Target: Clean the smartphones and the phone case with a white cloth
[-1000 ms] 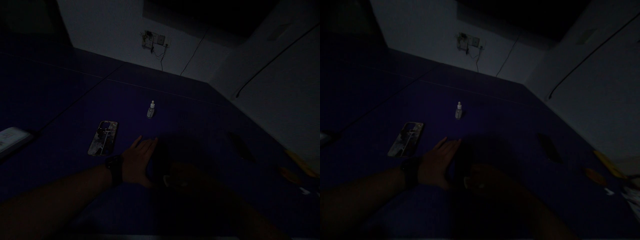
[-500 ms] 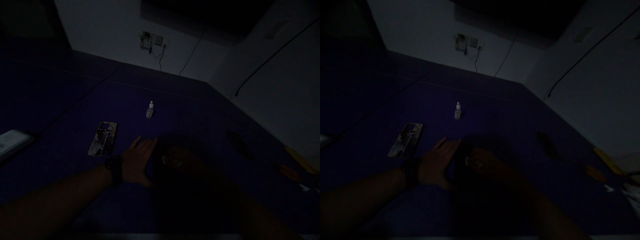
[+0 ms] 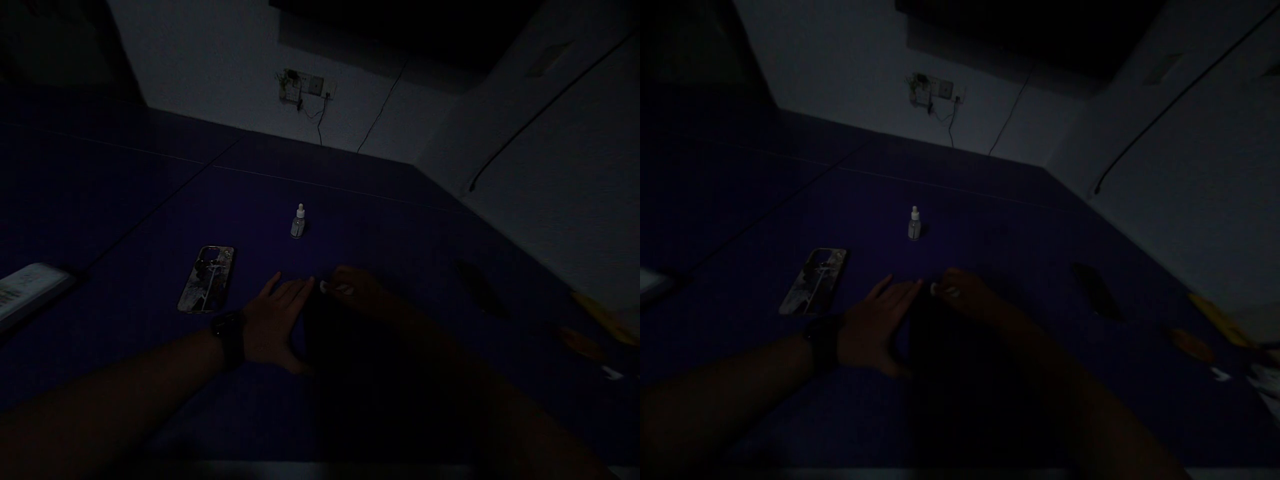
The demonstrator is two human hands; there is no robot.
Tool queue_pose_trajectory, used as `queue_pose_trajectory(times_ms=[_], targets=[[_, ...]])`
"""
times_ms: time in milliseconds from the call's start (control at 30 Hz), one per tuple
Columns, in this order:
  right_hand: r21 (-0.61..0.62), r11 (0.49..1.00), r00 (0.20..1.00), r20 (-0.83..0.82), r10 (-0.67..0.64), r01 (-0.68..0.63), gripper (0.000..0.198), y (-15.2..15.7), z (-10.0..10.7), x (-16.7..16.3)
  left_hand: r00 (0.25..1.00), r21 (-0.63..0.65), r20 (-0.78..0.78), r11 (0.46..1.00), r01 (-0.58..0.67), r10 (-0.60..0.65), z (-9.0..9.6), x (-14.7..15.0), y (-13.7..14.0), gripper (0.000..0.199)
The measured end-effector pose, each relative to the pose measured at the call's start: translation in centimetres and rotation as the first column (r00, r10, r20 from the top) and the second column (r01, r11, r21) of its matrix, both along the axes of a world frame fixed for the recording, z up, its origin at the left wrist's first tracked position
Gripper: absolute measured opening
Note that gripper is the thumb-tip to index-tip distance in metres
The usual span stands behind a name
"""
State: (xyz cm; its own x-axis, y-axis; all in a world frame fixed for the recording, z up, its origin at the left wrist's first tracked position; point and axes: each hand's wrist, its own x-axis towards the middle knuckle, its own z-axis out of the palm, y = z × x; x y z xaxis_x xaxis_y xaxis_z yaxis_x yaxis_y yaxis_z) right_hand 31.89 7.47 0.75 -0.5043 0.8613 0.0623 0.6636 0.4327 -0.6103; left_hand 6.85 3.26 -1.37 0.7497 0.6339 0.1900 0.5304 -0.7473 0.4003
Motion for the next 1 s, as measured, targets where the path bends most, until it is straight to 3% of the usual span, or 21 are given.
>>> queue_pose_trajectory(times_ms=[133,267,333,433,667,767,833,933,1000], targets=[[-0.056,0.998,1.0,0.028,0.004,-0.002,0.022,-3.5,0.0,0.2,1.0,0.003,0.009,1.0,-0.003,0.003,0.0,0.0,0.0,0.139],[-0.208,0.967,0.983,0.082,0.165,-0.145,0.021,-9.4,0.8,0.5,1.0,0.007,0.021,1.0,-0.002,0.001,-0.1,0.0,-0.1,0.139],[-0.227,0.956,0.972,0.104,0.212,-0.184,0.019,-10.7,1.2,0.6,1.0,0.005,0.026,1.0,0.0,0.0,-0.1,0.0,0.0,0.138],[-0.187,0.963,0.97,0.113,0.217,-0.193,0.02,-9.9,1.3,0.6,1.0,0.0,0.016,1.0,0.003,-0.003,-0.1,0.0,0.0,0.139],[0.028,0.999,0.999,0.036,-0.017,0.016,0.015,-2.0,0.4,0.8,1.0,0.007,0.005,1.0,0.008,-0.008,0.0,0.0,-0.1,0.138],[0.087,0.995,0.998,0.045,-0.043,0.039,0.012,-0.5,0.2,0.6,1.0,0.006,0.004,1.0,0.014,-0.014,0.0,-0.1,0.0,0.139],[0.089,0.996,0.997,0.065,-0.031,0.025,0.013,-1.3,0.2,0.3,1.0,0.004,0.013,1.0,0.013,-0.013,-0.1,-0.1,0.0,0.139],[0.024,0.999,0.993,0.11,0.031,-0.034,0.022,-5.0,0.1,0.1,1.0,0.003,0.028,1.0,0.013,-0.013,-0.2,-0.1,0.0,0.139],[-0.076,0.986,0.978,0.14,0.157,-0.147,0.024,-8.0,0.2,0.3,1.0,-0.008,0.022,1.0,0.012,-0.012,-0.2,-0.1,0.0,0.139]])
